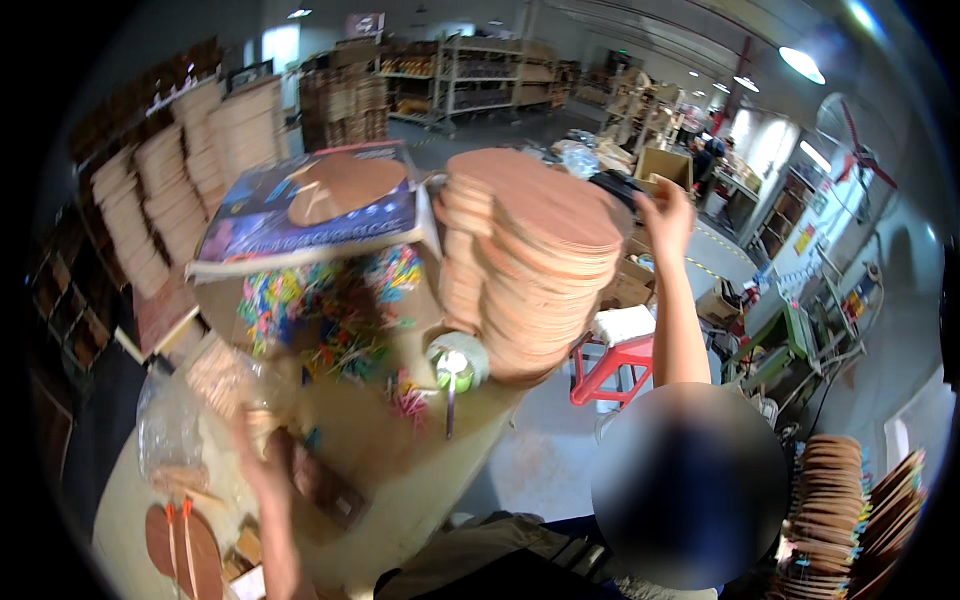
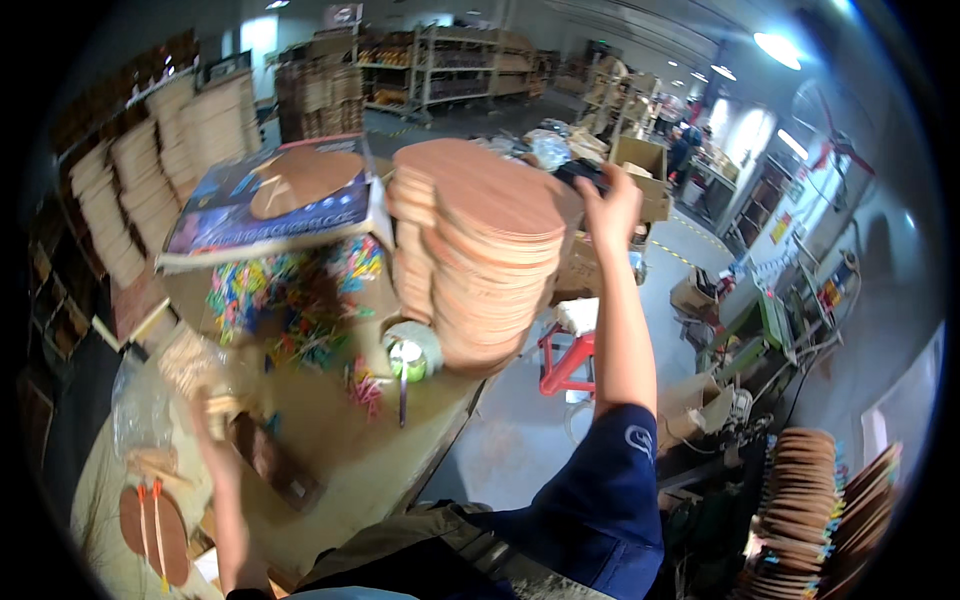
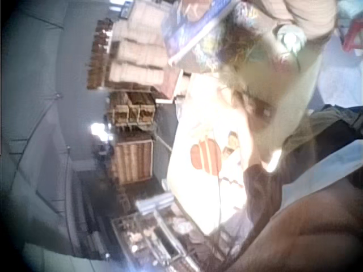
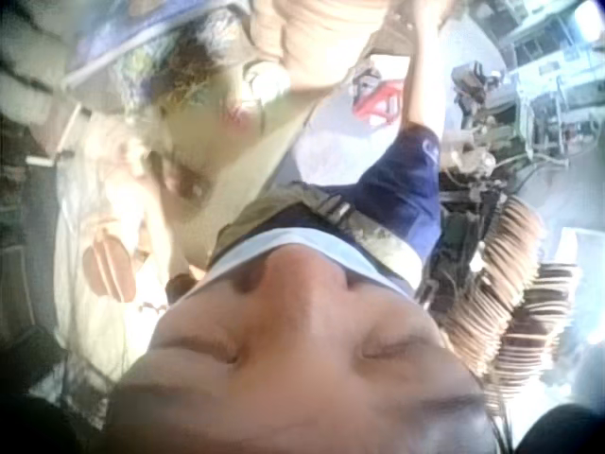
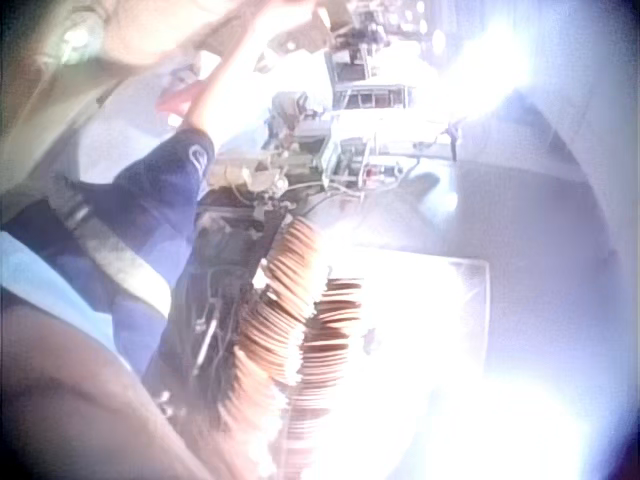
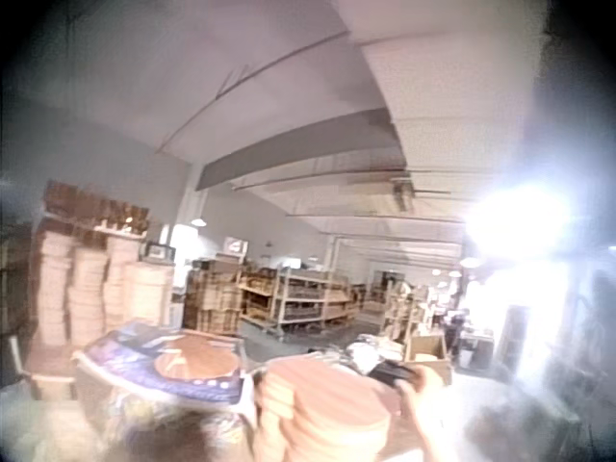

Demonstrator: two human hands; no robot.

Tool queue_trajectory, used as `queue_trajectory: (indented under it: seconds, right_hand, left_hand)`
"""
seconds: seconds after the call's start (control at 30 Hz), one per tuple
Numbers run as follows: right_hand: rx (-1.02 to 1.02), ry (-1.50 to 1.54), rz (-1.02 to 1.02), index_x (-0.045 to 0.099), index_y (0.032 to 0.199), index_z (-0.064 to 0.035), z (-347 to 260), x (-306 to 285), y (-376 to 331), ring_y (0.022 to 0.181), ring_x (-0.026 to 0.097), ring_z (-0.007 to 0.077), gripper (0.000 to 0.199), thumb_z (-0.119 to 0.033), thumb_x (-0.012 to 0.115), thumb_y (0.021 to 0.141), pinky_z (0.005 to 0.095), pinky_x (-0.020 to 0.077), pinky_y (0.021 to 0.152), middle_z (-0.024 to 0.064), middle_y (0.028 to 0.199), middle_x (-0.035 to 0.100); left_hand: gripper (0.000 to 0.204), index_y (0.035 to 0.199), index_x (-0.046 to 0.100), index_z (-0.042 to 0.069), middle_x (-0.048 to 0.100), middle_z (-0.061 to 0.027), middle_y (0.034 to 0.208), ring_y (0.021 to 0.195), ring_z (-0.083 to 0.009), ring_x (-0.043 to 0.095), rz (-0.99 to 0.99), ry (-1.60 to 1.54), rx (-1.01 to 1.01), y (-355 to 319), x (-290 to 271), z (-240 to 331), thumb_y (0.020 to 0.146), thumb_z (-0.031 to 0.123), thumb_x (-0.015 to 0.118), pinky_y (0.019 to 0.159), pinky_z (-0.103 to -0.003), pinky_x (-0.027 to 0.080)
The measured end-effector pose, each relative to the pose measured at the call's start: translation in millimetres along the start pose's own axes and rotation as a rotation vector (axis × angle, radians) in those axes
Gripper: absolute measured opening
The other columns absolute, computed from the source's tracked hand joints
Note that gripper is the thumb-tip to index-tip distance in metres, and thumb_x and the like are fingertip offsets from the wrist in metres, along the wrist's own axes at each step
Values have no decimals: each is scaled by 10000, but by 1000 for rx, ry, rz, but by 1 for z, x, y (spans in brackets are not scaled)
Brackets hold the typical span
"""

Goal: The person assembles craft kits by applying glue to small wooden blocks and attaching them to circular wooden pieces. They then secure the components with colorful rubber bands and place the finished units on the table. The process is repeated for multiple items.

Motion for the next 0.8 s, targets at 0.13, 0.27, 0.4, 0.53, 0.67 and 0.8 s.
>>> queue_trajectory:
  seconds: [0.13,0.27,0.4,0.53,0.67,0.8]
  right_hand:
    - [256,-294,-630,508,1258,41,86,89,31,1033,580,261,797,-438,794,688,351,466,855,201,1158,597]
    - [482,202,-851,508,1243,87,97,103,21,1011,583,246,826,-416,822,668,342,461,861,180,1125,612]
    - [522,244,-825,568,1154,96,78,111,12,895,599,223,722,-362,837,665,330,471,796,146,1023,638]
    - [564,336,-602,663,924,21,91,97,32,771,604,189,418,-273,819,671,321,482,715,97,865,663]
    - [637,823,-333,616,1029,36,45,41,63,776,597,150,214,-70,638,845,292,483,709,61,822,638]
    - [435,1106,-186,377,1339,42,-48,-9,34,826,598,131,522,-91,598,886,246,493,743,68,942,617]
  left_hand:
    - [592,1353,387,32,378,-175,1403,1302,-351,357,-257,-102,697,31,117,137,825,172,616,1075,-469,276]
    - [658,1351,397,18,363,-171,1415,1307,-380,337,-338,-112,928,56,168,275,767,144,672,1067,-494,272]
    - [684,1363,373,16,305,-182,1448,1318,-390,316,-343,-55,1010,80,201,332,768,155,679,1077,-464,281]
    - [712,1371,372,35,300,-166,1449,1323,-374,302,-401,-148,910,75,223,334,748,148,697,1073,-413,312]
    - [730,1402,311,34,292,-171,1450,1328,-365,303,-488,-164,853,77,219,335,777,149,670,1078,-400,305]
    - [716,1429,240,27,285,-161,1453,1336,-304,308,-452,-590,411,80,206,278,844,175,625,1071,-366,297]
Point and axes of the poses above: each hand's wrist, its own y-axis towards the middle knuckle, its own x-axis out of the palm, z = x × y, the point moved 4 cm from there along y, towards the middle knuckle
